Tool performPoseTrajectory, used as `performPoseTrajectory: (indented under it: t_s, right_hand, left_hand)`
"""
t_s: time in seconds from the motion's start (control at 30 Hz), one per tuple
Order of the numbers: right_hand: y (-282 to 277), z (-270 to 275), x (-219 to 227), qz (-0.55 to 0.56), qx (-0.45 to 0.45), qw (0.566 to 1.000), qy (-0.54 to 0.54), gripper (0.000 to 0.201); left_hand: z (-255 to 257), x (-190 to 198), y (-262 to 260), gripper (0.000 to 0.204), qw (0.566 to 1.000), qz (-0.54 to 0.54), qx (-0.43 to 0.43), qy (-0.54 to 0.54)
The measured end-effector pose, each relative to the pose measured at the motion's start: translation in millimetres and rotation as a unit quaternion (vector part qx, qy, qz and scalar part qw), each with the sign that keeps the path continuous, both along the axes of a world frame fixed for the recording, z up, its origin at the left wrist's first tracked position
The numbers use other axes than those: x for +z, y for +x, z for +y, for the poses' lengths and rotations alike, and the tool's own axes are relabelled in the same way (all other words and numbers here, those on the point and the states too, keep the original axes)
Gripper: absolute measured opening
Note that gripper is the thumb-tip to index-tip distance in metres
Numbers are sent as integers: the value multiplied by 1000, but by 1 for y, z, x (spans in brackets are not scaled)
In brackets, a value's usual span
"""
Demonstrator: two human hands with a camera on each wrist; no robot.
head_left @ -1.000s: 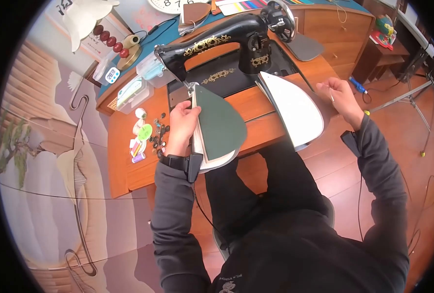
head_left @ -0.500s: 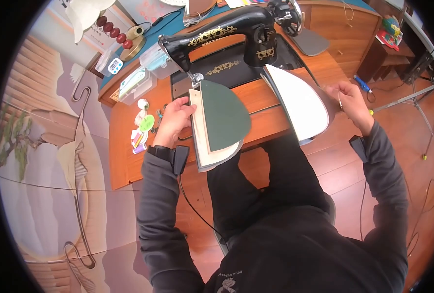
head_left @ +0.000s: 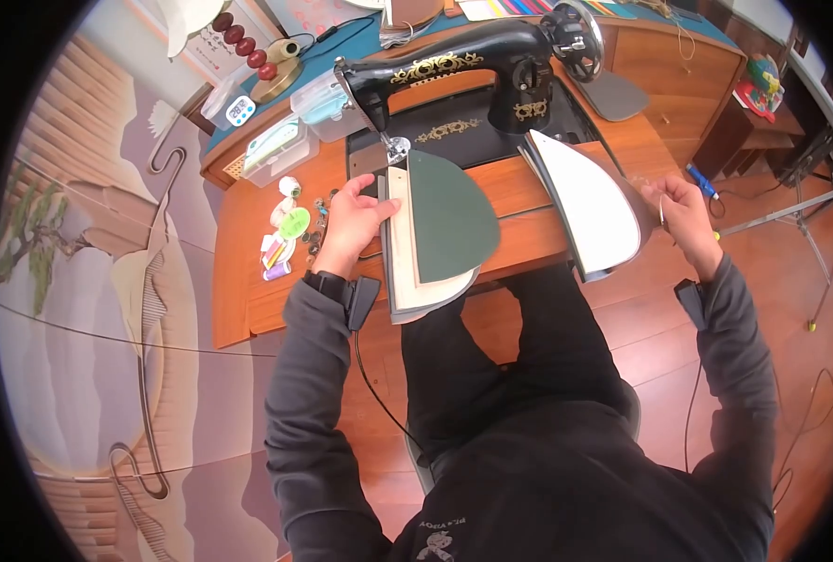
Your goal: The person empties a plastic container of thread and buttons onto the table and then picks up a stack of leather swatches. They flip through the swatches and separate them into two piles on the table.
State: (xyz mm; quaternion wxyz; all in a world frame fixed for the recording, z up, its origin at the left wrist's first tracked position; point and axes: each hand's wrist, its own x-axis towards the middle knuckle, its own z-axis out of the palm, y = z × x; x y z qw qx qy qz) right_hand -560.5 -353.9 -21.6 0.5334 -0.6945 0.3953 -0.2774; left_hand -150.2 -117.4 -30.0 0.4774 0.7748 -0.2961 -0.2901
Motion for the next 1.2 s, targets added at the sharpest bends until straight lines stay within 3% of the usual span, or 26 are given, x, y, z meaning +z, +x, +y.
performPoseTrajectory:
  t_s: [0.07, 0.1, 0.17, 0.4, 0.47, 0.63, 0.73, 0.8, 0.87, 0.9, 0.93, 1.0, 1.07, 1.2]
  right_hand:
    - [-1, 5, 4, 5, -9, 1000, -4, 17]
    - [-2, 6, 6, 5, -9, 1000, -4, 17]
    - [-2, 10, 9, -18, -8, 1000, -1, 16]
    - [22, 37, 33, -60, 61, 996, 35, 14]
    - [30, 46, 41, -56, 96, 993, 27, 14]
    - [29, 43, 34, -30, 87, 996, 16, 11]
    - [15, 47, 19, -22, 118, 992, -34, 8]
    - [11, 68, 32, -17, 118, 993, 14, 16]
    - [12, 86, 41, 136, 155, 964, -165, 32]
    - [14, 95, 40, 132, 145, 957, -212, 46]
    - [15, 98, 35, 134, 144, 957, -214, 46]
    - [16, 100, 20, 111, 107, 942, -299, 48]
    - [13, 105, 15, 126, 86, 944, -293, 50]
    - [7, 112, 2, 49, 71, 958, -272, 48]
  left_hand:
    - [2, 0, -3, 59, 987, -158, 11, -35]
    - [5, -1, -5, 59, 987, -158, 11, -36]
    - [13, 15, -19, 49, 957, -290, -1, 5]
    - [17, 39, -63, 42, 945, -275, -131, 121]
    - [16, 35, -69, 41, 942, -285, -134, 120]
    - [16, 35, -73, 38, 927, -338, -122, 105]
    - [19, 48, -91, 36, 932, -342, -89, 75]
    - [18, 48, -108, 31, 938, -332, -94, 27]
    - [13, 46, -130, 23, 966, -212, -140, -45]
    - [8, 38, -141, 20, 979, -115, -155, -61]
    - [2, 30, -151, 23, 974, -92, -181, -96]
    - [-14, 26, -173, 29, 967, -117, -206, -93]
    - [-29, 29, -191, 35, 964, -116, -225, -79]
    - [-56, 14, -206, 37, 964, -77, -235, -94]
